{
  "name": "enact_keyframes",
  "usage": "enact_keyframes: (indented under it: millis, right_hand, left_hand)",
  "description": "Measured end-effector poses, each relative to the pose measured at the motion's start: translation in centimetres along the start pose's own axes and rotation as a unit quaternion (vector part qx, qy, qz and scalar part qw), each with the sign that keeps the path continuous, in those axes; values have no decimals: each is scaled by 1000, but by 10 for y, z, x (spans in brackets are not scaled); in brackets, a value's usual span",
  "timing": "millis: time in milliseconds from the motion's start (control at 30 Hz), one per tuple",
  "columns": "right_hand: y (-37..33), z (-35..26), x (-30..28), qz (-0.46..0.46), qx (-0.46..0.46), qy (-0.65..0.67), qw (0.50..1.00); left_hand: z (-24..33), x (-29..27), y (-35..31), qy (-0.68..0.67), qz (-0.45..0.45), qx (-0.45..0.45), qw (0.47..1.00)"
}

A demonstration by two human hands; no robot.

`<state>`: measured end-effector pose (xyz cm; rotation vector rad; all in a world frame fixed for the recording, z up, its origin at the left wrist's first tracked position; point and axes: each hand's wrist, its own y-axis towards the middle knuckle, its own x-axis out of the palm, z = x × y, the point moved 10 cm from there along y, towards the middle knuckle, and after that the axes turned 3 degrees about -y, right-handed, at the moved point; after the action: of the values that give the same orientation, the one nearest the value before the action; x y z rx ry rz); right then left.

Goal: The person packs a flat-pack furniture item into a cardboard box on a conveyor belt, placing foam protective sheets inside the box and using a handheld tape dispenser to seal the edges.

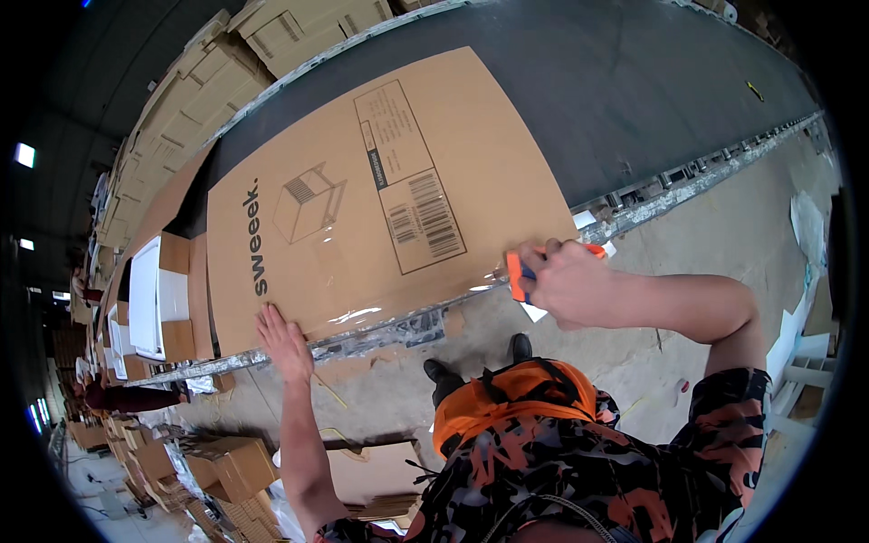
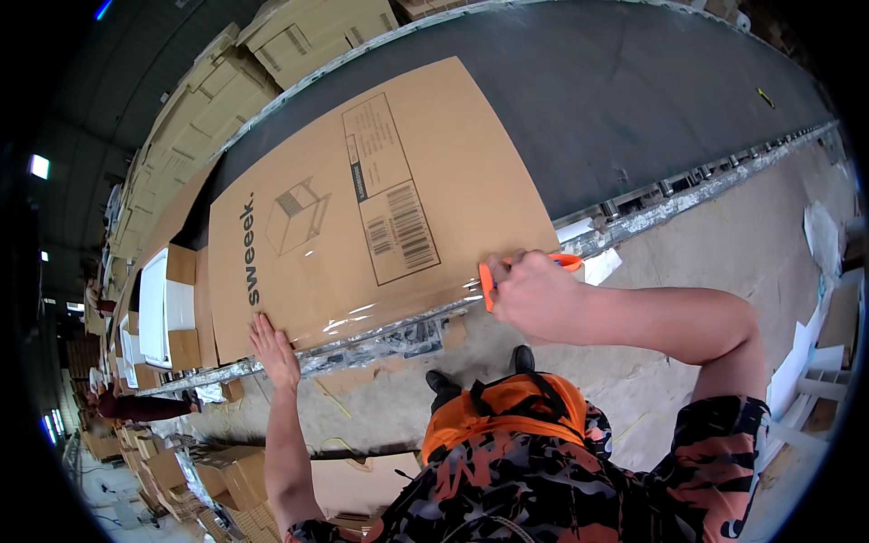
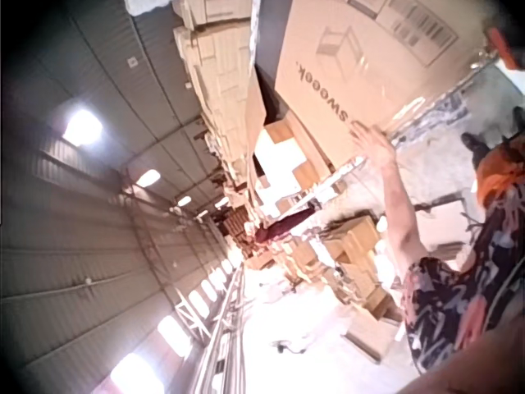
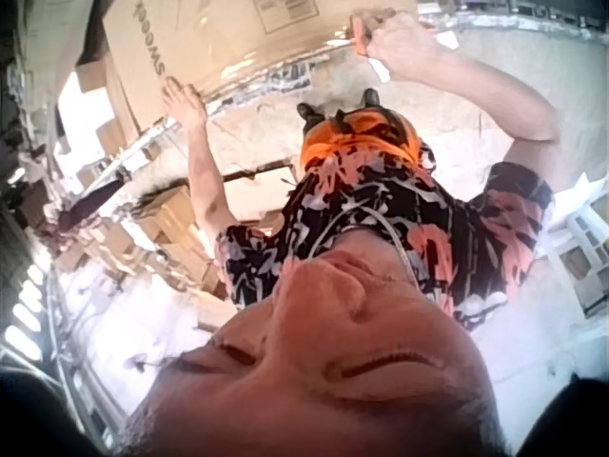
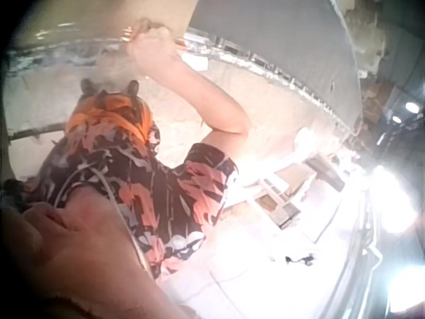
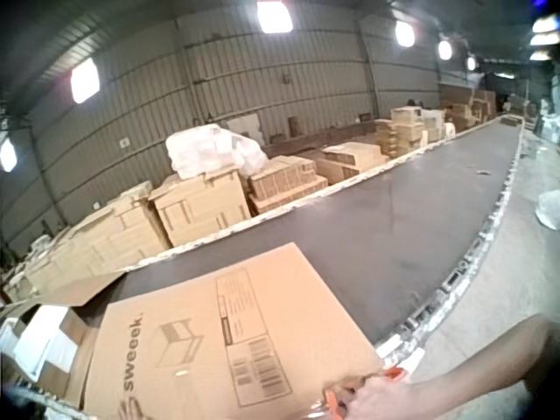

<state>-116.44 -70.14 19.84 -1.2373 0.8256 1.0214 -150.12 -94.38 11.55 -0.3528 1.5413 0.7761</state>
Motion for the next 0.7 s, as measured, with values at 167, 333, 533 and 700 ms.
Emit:
enact_keyframes:
  millis: [167, 333, 533, 700]
  right_hand:
    - [34, -25, 12, -109, -19, -22, 994]
    - [69, -48, 2, -181, -38, -75, 980]
    - [104, -95, 67, -264, -36, -467, 843]
    - [78, -69, 121, -295, -95, -770, 557]
  left_hand:
    - [188, -10, 9, -119, -75, 292, 946]
    - [311, -1, 18, -94, -124, 381, 911]
    - [335, 8, 15, -35, -65, 428, 901]
    - [316, 13, 21, -60, -35, 392, 917]
